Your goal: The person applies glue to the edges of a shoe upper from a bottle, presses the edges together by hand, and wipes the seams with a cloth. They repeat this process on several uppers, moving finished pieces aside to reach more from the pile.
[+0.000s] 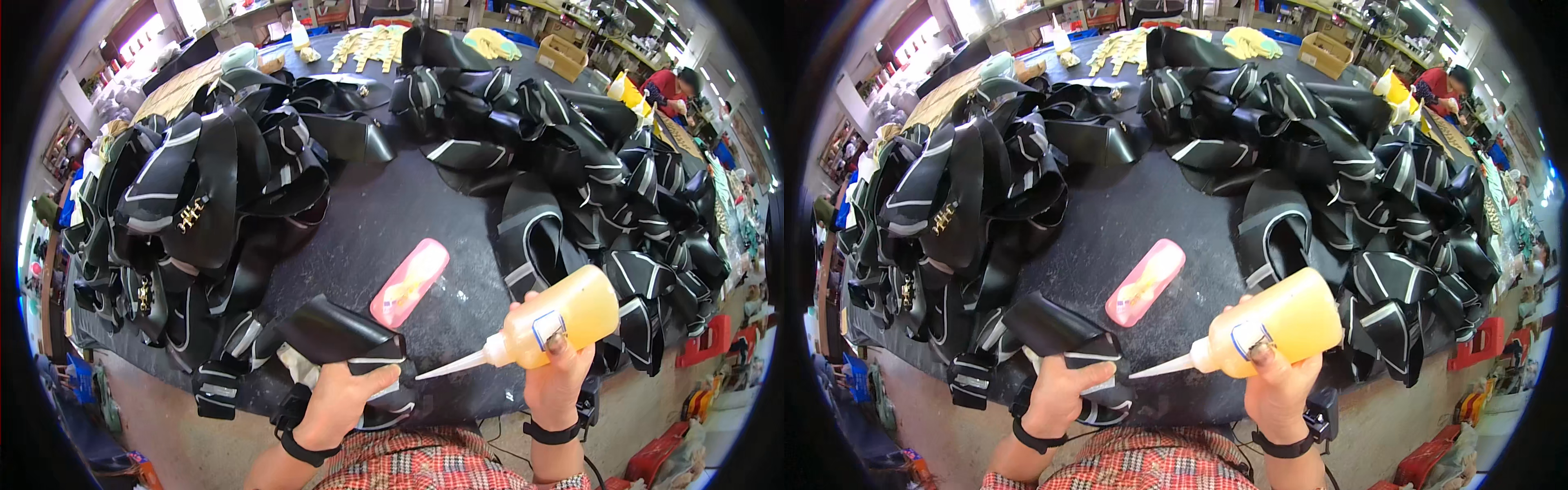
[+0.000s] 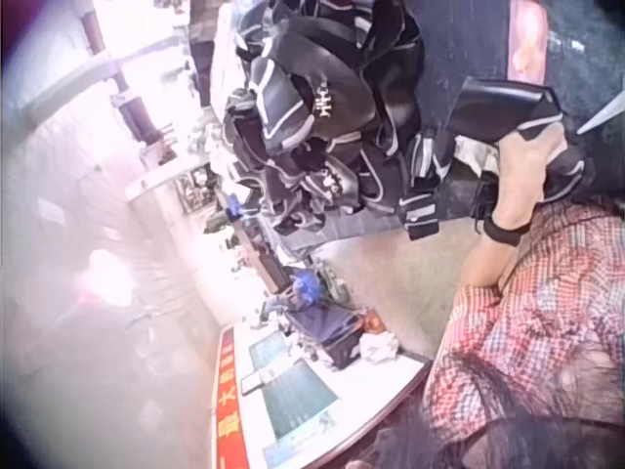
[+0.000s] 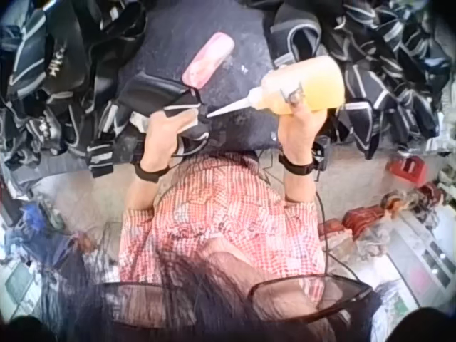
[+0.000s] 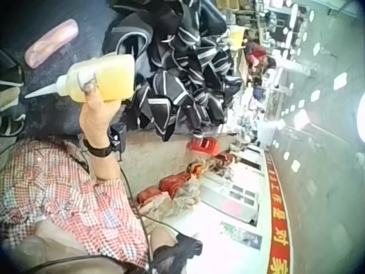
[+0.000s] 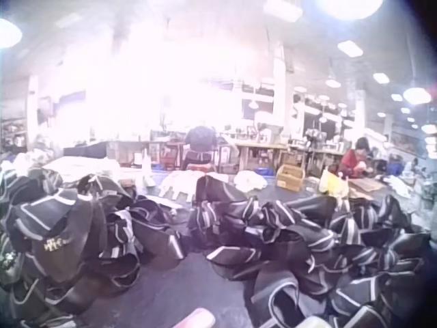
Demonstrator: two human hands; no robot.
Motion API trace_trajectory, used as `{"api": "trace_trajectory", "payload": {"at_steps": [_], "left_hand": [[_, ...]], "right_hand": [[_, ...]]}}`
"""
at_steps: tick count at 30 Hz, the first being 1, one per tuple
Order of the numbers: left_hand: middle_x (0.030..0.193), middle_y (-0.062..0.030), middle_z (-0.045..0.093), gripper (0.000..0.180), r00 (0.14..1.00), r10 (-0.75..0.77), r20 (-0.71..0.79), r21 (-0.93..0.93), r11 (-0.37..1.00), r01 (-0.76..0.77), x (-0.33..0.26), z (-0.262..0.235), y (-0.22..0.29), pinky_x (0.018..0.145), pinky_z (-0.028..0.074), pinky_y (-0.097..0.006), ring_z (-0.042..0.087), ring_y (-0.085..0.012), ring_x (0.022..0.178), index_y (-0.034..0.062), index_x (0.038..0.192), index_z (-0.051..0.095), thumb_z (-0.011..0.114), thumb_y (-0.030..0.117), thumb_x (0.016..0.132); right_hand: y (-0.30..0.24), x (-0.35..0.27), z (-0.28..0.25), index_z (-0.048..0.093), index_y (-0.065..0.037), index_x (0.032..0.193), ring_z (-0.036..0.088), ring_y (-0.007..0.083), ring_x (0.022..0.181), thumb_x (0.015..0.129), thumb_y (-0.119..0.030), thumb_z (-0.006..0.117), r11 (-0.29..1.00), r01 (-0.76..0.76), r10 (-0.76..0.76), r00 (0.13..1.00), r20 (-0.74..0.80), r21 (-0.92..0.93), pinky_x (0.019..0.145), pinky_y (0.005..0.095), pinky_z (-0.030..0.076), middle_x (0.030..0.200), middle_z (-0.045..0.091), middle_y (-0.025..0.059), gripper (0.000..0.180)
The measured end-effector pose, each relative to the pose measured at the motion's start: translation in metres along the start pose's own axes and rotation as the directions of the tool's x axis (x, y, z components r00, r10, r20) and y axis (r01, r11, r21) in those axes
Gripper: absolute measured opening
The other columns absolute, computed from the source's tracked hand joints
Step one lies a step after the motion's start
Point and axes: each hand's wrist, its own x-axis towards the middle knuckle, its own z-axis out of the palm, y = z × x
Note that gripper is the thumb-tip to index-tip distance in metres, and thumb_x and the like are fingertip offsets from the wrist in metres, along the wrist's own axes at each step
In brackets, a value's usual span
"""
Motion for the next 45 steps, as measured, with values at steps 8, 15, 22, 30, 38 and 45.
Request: {"api": "trace_trajectory", "payload": {"at_steps": [8, 15, 22, 30, 38, 45], "left_hand": [[0.094, -0.0039, 0.055, 0.032, 0.998, 0.002, 0.057, 0.032, 0.999, -0.004, 0.003, -0.003, -0.010, 0.076, 0.042, -0.027, 0.051, -0.0125, 0.084, 0.0017, 0.101, 0.053, 0.067, 0.010, 0.073], [0.085, -0.0037, 0.060, 0.018, 0.998, 0.053, 0.030, -0.099, 0.994, -0.050, -0.002, -0.005, -0.002, 0.068, 0.045, -0.024, 0.056, -0.0109, 0.076, -0.0015, 0.092, 0.059, 0.062, 0.003, 0.075], [0.088, -0.0020, 0.057, 0.021, 0.998, 0.061, 0.031, -0.077, 0.995, -0.059, 0.000, -0.001, -0.003, 0.069, 0.044, -0.024, 0.053, -0.0100, 0.078, 0.0014, 0.094, 0.057, 0.065, 0.006, 0.075], [0.088, -0.0095, 0.058, 0.035, 0.990, -0.015, -0.139, -0.110, 0.994, 0.000, -0.020, 0.007, -0.002, 0.070, 0.047, -0.029, 0.057, -0.0178, 0.080, -0.0030, 0.097, 0.055, 0.065, -0.006, 0.064], [0.084, -0.0039, 0.060, 0.020, 0.999, 0.027, -0.022, -0.096, 0.995, -0.029, -0.011, -0.005, 0.002, 0.068, 0.045, -0.024, 0.057, -0.0129, 0.074, -0.0013, 0.091, 0.059, 0.064, 0.004, 0.073], [0.083, -0.0037, 0.059, 0.017, 0.999, 0.040, -0.020, -0.096, 0.994, -0.042, -0.007, 0.003, 0.005, 0.067, 0.045, -0.025, 0.056, -0.0118, 0.073, -0.0007, 0.089, 0.058, 0.063, 0.003, 0.074]], "right_hand": [[-0.009, -0.001, -0.003, 0.041, 0.005, 0.113, 0.058, 0.0274, 0.090, 0.070, -0.036, 0.068, 0.995, 0.001, -0.008, 0.997, -0.078, -0.097, 0.082, 0.0390, 0.047, 0.102, 0.055, 0.0161, 0.065], [0.008, -0.001, -0.010, 0.034, 0.001, 0.122, 0.054, 0.0295, 0.100, 0.074, -0.038, 0.064, 0.988, -0.008, 0.009, 1.000, 0.003, -0.155, 0.084, 0.0370, 0.046, 0.110, 0.052, 0.0174, 0.069], [-0.005, -0.002, 0.005, 0.040, 0.005, 0.115, 0.057, 0.0258, 0.091, 0.070, -0.034, 0.067, 0.992, 0.038, -0.047, 0.996, -0.070, -0.119, 0.082, 0.0363, 0.046, 0.102, 0.054, 0.0165, 0.065], [-0.007, -0.009, -0.003, 0.039, 0.003, 0.113, 0.058, 0.0245, 0.088, 0.068, -0.038, 0.070, 0.992, 0.004, -0.005, 1.000, -0.005, -0.129, 0.081, 0.0362, 0.048, 0.099, 0.055, 0.0147, 0.069], [0.002, -0.004, 0.004, 0.038, 0.003, 0.115, 0.058, 0.0247, 0.090, 0.070, -0.032, 0.067, 0.989, 0.065, -0.066, 0.998, -0.008, -0.129, 0.084, 0.0383, 0.046, 0.101, 0.054, 0.0155, 0.065], [0.003, 0.001, 0.000, 0.037, 0.002, 0.117, 0.057, 0.0255, 0.093, 0.069, -0.032, 0.070, 0.988, 0.020, -0.015, 0.999, 0.032, -0.154, 0.085, 0.0391, 0.046, 0.102, 0.054, 0.0162, 0.068]]}}
